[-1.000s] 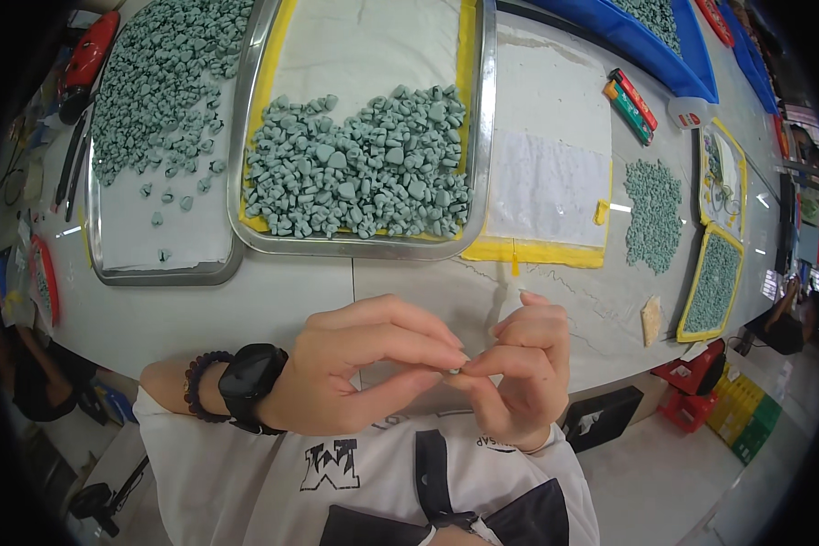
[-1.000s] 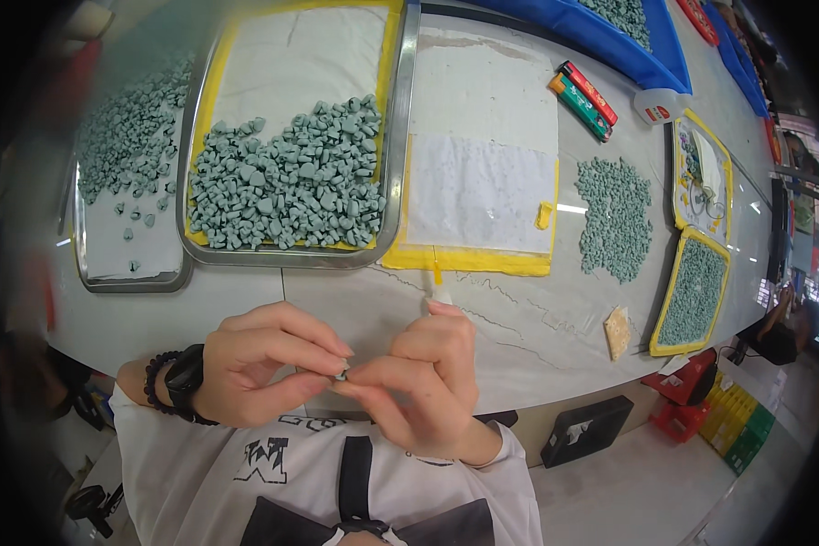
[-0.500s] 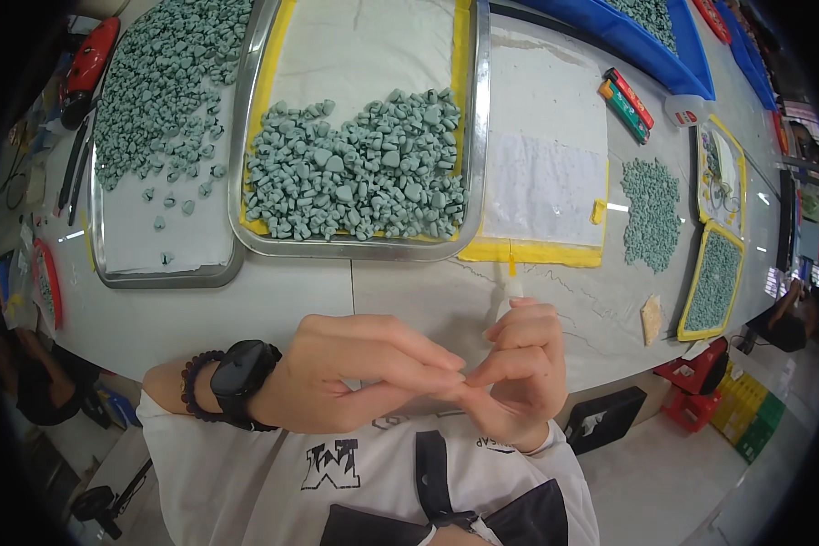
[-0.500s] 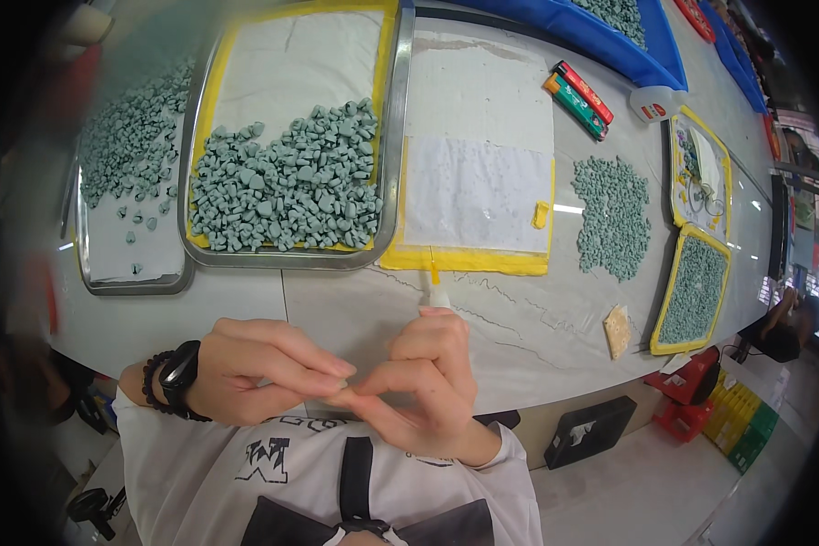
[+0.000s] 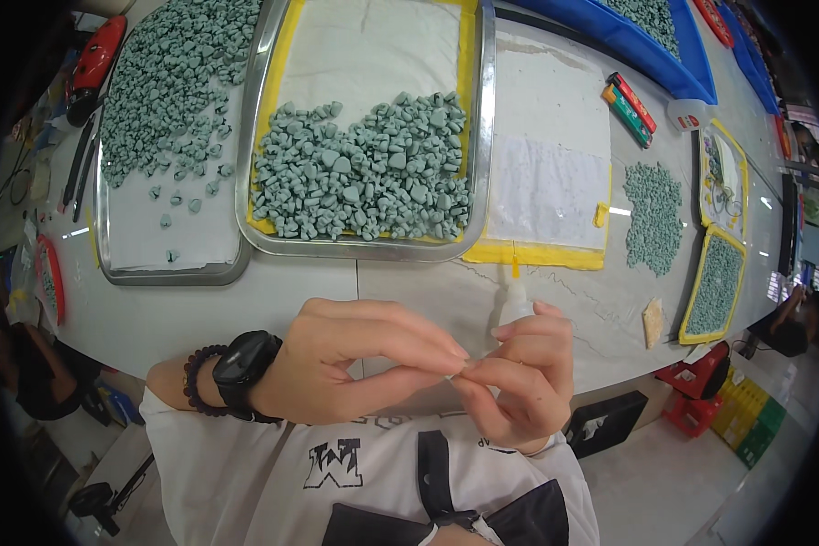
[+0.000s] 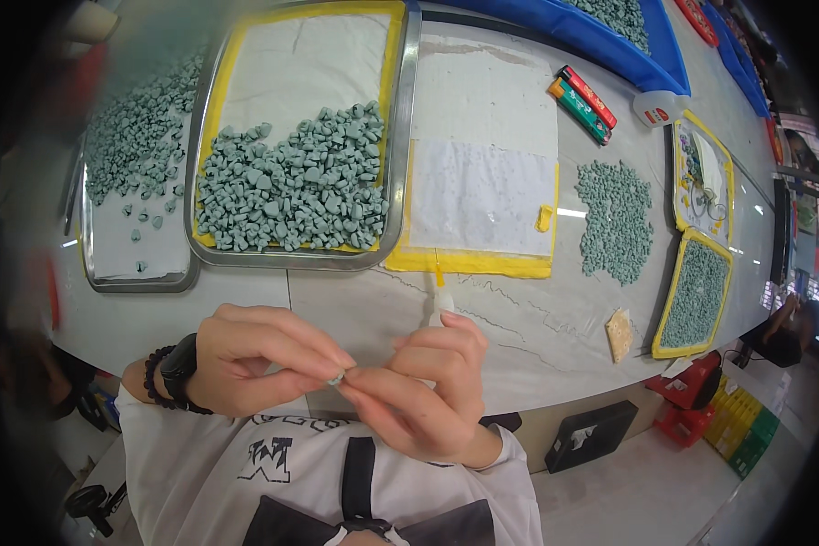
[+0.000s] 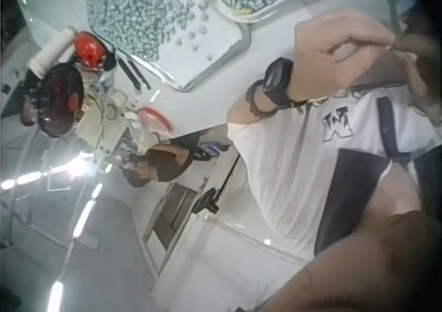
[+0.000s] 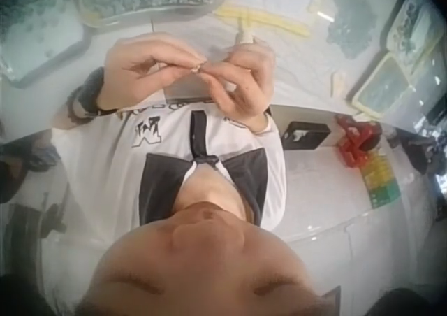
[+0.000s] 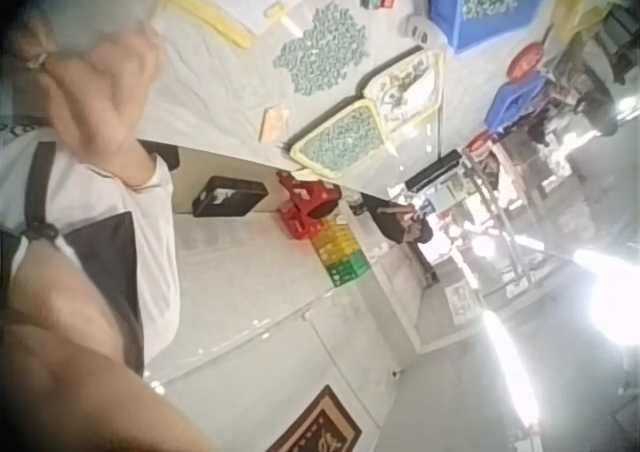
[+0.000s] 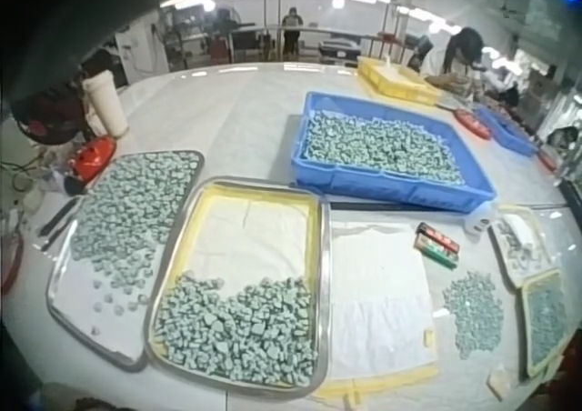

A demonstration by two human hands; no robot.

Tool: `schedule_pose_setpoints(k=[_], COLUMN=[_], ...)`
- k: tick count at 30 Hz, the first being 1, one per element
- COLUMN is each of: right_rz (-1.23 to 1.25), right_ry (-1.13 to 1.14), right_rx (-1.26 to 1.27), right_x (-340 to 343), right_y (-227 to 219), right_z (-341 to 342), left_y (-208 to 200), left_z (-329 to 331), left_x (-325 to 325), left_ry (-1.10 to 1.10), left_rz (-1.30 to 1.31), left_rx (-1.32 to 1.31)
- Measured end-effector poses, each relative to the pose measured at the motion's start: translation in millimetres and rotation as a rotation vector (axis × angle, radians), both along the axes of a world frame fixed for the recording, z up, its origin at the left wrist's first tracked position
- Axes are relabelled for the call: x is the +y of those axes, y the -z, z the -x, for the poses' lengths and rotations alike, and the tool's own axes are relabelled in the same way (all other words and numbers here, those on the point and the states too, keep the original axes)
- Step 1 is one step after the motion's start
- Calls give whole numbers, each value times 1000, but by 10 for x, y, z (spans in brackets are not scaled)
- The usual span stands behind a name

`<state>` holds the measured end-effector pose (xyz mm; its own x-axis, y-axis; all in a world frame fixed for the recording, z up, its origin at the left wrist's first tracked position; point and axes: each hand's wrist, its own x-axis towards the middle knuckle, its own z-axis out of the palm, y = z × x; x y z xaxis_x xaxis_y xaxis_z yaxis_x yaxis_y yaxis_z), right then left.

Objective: Apply glue to small green components and assemble them on a workbench.

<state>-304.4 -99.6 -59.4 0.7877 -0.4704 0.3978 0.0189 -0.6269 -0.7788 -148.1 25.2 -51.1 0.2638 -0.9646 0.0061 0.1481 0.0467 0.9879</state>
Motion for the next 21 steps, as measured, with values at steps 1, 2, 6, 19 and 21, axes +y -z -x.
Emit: schedule_pose_setpoints(k=[1,2,6,19,21], right_rz=[21,42,141,207,141], right_ry=[12,25,45,91,84], right_rx=[10,21,48,26,3], right_x=[5,10,29,89,78], right_y=[-8,-17,-42,51,28], right_z=[3,7,18,-26,-31], left_y=[-2,-4,-12,2,-53], left_z=[11,14,9,83,75], left_x=[-1,1,23,3,-5], left_ry=[-20,-43,-8,-92,-109], left_rz=[-4,0,-1,-107,-183], left_rx=[-19,-42,-69,50,381])
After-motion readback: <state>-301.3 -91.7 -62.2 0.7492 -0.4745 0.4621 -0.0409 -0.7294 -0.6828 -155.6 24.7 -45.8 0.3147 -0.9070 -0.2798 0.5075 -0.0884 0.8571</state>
